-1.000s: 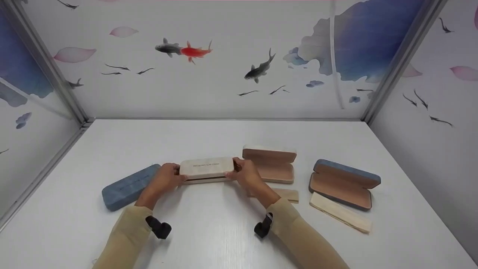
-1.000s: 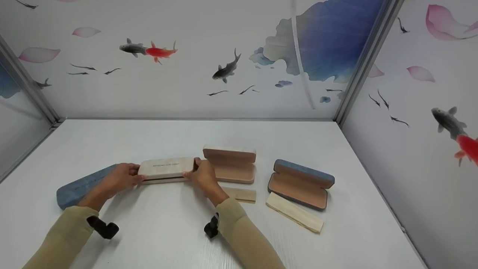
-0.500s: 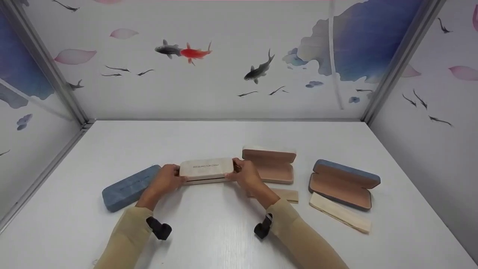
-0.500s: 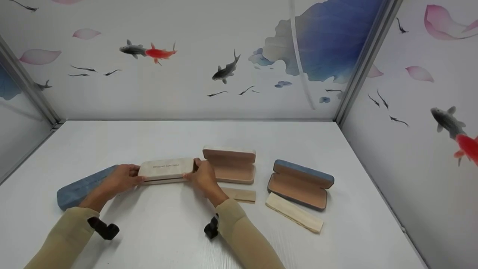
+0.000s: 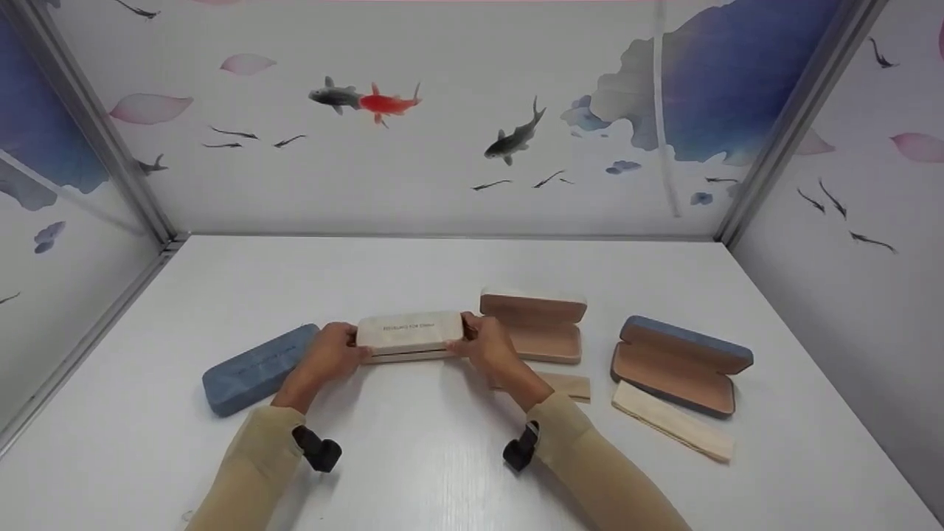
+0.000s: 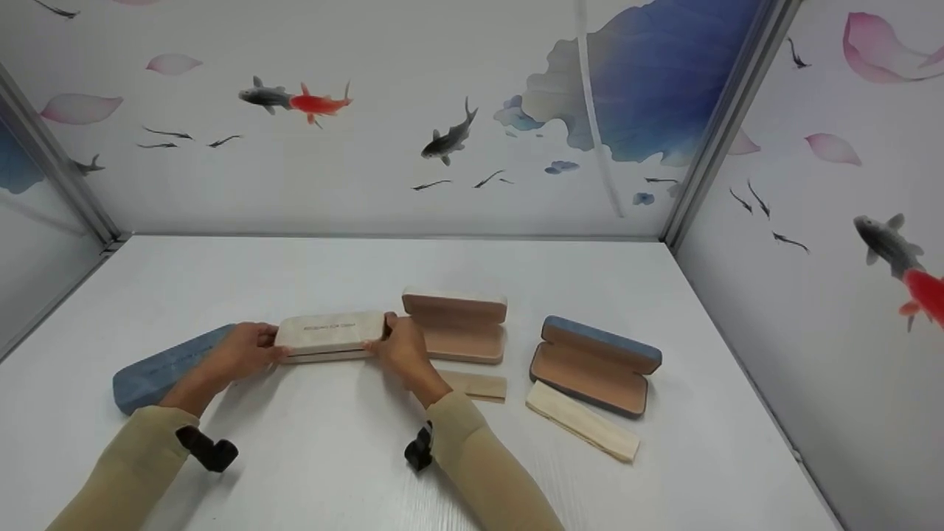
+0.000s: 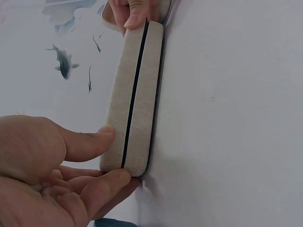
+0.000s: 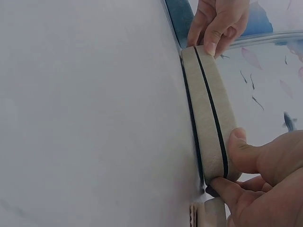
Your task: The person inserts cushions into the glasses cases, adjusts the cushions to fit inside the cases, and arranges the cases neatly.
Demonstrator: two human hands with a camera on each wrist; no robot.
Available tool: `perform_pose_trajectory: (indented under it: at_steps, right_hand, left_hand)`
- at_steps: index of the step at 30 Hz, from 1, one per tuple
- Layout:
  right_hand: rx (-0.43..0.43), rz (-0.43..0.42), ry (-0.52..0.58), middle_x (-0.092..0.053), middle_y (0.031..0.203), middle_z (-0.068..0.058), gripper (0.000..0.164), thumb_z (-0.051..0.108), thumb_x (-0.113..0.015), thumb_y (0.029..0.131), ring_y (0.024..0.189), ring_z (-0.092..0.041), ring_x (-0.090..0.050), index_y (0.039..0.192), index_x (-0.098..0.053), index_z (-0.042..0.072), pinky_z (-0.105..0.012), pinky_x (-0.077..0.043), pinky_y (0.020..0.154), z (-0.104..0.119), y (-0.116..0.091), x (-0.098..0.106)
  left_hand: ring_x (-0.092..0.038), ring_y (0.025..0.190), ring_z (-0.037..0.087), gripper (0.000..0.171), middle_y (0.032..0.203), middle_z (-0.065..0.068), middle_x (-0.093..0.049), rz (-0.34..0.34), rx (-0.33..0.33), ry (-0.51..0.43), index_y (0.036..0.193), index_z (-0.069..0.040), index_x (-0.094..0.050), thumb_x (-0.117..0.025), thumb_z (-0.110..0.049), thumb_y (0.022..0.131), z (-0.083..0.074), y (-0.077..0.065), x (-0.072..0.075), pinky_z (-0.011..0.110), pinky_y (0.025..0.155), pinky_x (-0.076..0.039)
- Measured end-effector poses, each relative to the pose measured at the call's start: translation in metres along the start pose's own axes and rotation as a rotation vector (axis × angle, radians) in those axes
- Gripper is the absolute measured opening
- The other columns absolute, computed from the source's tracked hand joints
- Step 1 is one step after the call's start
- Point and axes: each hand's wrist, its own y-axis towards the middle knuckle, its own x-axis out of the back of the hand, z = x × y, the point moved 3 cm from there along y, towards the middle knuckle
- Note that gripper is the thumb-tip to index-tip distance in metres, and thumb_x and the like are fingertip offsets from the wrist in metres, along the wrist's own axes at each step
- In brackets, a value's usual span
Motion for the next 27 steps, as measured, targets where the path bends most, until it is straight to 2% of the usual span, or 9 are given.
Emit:
perform_pose_trajectory:
  at_steps: [5,11,19,27]
  right_hand:
    - [-0.004,-0.007,-0.020,-0.039,0.158,-0.018,0.069,0.005,-0.072,0.091,0.149,-0.028,-0.034,0.150,-0.038,-0.005,-0.040,-0.042,0.115,0.0007,0.0004,0.0000]
    - [0.002,0.001,-0.010,-0.042,0.156,-0.019,0.068,0.004,-0.072,0.091,0.147,-0.028,-0.038,0.149,-0.039,-0.006,-0.039,-0.045,0.112,0.0013,0.0008,0.0003]
    - [-0.003,-0.004,0.010,-0.047,0.153,-0.020,0.071,-0.001,-0.073,0.088,0.144,-0.029,-0.044,0.149,-0.039,-0.005,-0.037,-0.048,0.109,0.0019,0.0012,-0.0002]
    - [-0.019,-0.027,-0.051,-0.050,0.151,-0.018,0.066,0.001,-0.076,0.086,0.144,-0.028,-0.043,0.146,-0.047,-0.004,-0.041,-0.041,0.116,0.0055,-0.0002,0.0004]
  left_hand:
    - [-0.060,0.110,0.035,0.042,0.127,0.031,-0.061,-0.003,-0.001,-0.024,0.132,0.016,-0.053,-0.061,-0.006,0.097,0.0005,-0.0007,-0.0006,0.046,0.091,-0.050]
    - [-0.061,0.108,0.034,0.042,0.125,0.030,-0.061,-0.009,0.009,-0.034,0.132,0.016,-0.053,-0.062,-0.007,0.097,0.0023,0.0011,-0.0012,0.045,0.089,-0.050]
    - [-0.059,0.118,0.039,0.044,0.129,0.031,-0.060,-0.017,0.028,-0.033,0.133,0.016,-0.052,-0.063,-0.005,0.096,0.0020,0.0030,-0.0029,0.049,0.099,-0.048]
    - [-0.058,0.118,0.036,0.045,0.132,0.030,-0.059,-0.010,0.047,-0.023,0.135,0.015,-0.050,-0.062,-0.006,0.097,0.0001,0.0015,-0.0039,0.050,0.102,-0.047]
